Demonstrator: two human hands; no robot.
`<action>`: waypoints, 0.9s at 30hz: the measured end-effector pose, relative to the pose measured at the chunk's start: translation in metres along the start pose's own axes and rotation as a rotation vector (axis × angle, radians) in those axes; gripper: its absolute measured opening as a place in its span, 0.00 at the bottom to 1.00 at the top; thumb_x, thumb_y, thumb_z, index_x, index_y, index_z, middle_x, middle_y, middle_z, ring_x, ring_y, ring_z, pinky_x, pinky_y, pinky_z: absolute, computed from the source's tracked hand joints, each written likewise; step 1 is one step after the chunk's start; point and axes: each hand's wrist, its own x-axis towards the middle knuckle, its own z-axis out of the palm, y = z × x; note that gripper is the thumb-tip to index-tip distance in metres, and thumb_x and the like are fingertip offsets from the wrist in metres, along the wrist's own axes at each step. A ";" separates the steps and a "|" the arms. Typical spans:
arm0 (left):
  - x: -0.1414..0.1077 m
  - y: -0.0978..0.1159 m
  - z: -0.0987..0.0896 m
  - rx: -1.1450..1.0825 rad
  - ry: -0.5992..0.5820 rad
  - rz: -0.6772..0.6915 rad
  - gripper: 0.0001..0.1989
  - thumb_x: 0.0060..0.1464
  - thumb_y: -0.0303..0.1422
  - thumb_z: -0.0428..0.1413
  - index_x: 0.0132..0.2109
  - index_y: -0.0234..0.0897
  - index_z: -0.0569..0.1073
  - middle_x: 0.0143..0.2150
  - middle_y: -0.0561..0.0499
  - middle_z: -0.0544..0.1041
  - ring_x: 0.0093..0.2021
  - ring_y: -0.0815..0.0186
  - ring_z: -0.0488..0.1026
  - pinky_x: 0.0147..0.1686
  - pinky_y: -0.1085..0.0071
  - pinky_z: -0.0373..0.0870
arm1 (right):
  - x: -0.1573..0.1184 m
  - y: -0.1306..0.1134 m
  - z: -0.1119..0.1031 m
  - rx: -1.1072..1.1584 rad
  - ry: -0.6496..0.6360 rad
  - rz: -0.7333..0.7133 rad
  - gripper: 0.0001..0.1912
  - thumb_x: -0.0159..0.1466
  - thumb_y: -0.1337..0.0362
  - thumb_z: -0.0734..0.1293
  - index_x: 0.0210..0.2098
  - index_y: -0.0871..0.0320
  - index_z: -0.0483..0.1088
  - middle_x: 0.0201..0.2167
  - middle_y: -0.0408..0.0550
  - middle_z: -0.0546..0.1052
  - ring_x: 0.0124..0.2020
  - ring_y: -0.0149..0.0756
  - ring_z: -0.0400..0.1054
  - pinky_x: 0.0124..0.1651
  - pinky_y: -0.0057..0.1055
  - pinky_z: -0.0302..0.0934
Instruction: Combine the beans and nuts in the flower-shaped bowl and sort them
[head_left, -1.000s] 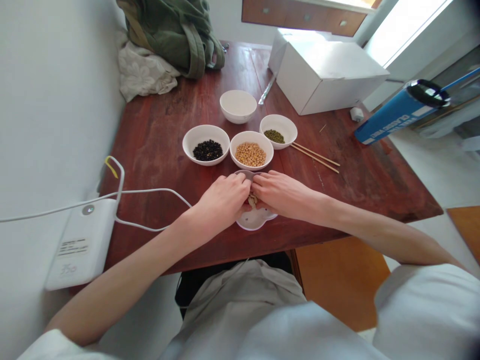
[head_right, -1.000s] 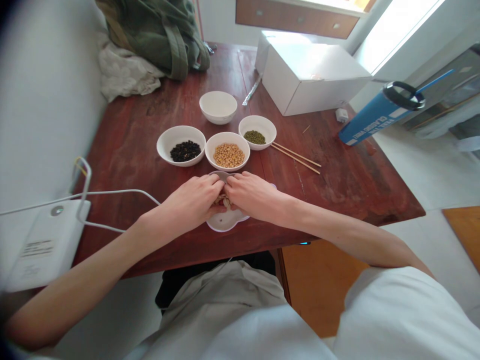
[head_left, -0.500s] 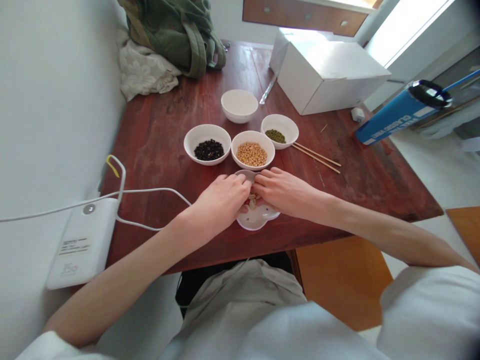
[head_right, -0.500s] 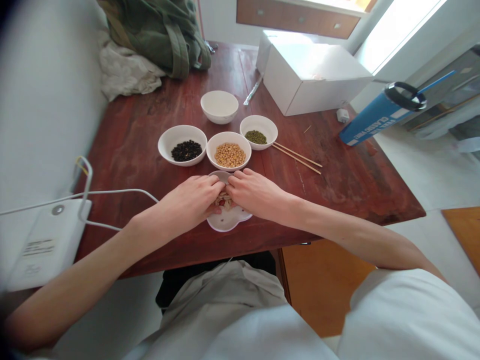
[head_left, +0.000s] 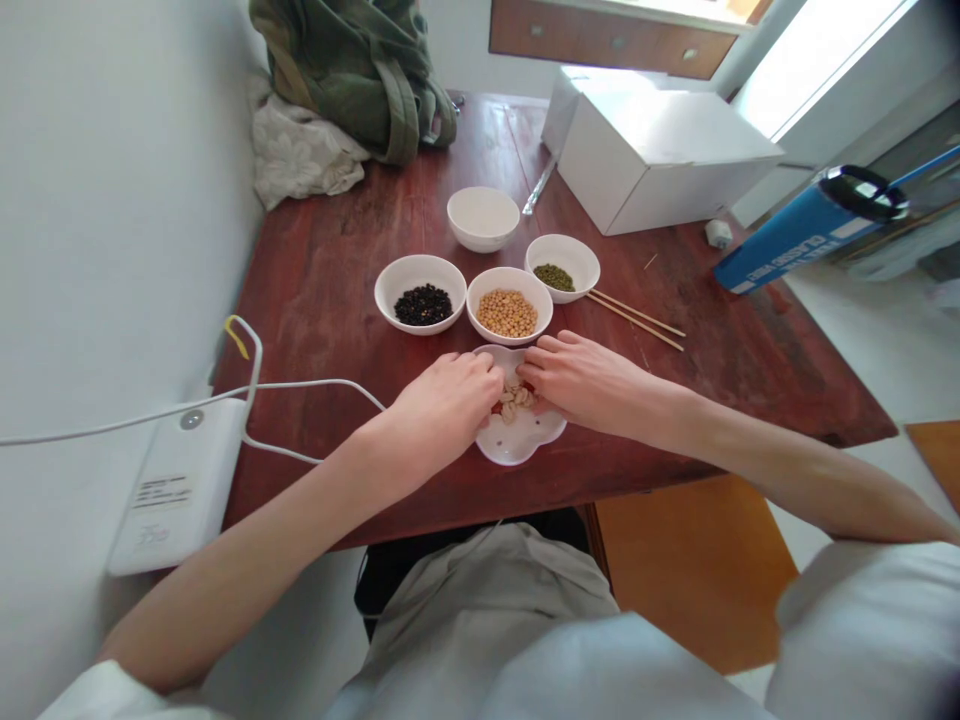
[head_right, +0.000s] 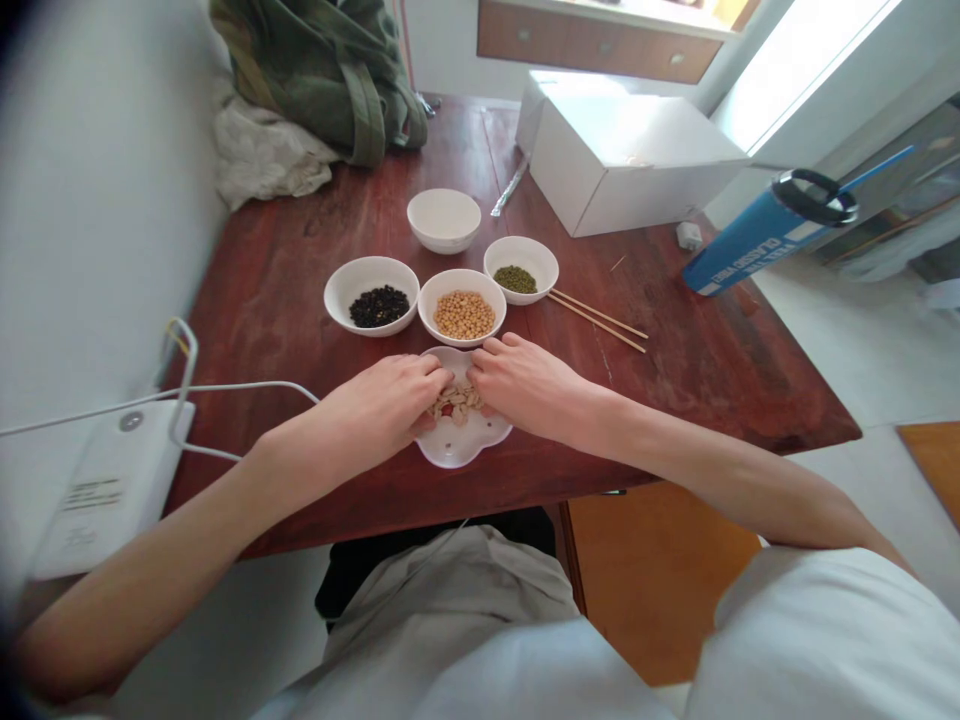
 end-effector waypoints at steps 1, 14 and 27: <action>-0.001 -0.001 -0.002 -0.008 0.010 0.003 0.05 0.66 0.24 0.62 0.48 0.34 0.76 0.52 0.41 0.81 0.51 0.52 0.81 0.53 0.56 0.74 | -0.002 0.002 -0.001 0.005 0.021 0.005 0.07 0.75 0.65 0.71 0.49 0.63 0.77 0.49 0.57 0.81 0.54 0.51 0.74 0.52 0.43 0.61; -0.004 0.005 -0.011 0.091 0.103 -0.047 0.20 0.59 0.36 0.71 0.54 0.30 0.80 0.57 0.37 0.83 0.64 0.42 0.74 0.70 0.45 0.65 | 0.001 0.000 0.012 0.011 0.030 -0.011 0.06 0.73 0.66 0.74 0.46 0.63 0.77 0.47 0.55 0.82 0.51 0.50 0.76 0.52 0.43 0.64; 0.012 0.009 0.001 0.003 0.074 -0.074 0.25 0.59 0.45 0.72 0.53 0.29 0.81 0.56 0.35 0.83 0.61 0.40 0.77 0.70 0.41 0.65 | 0.004 -0.005 0.003 0.035 -0.008 -0.020 0.20 0.69 0.58 0.79 0.52 0.66 0.76 0.52 0.59 0.82 0.55 0.54 0.74 0.54 0.44 0.63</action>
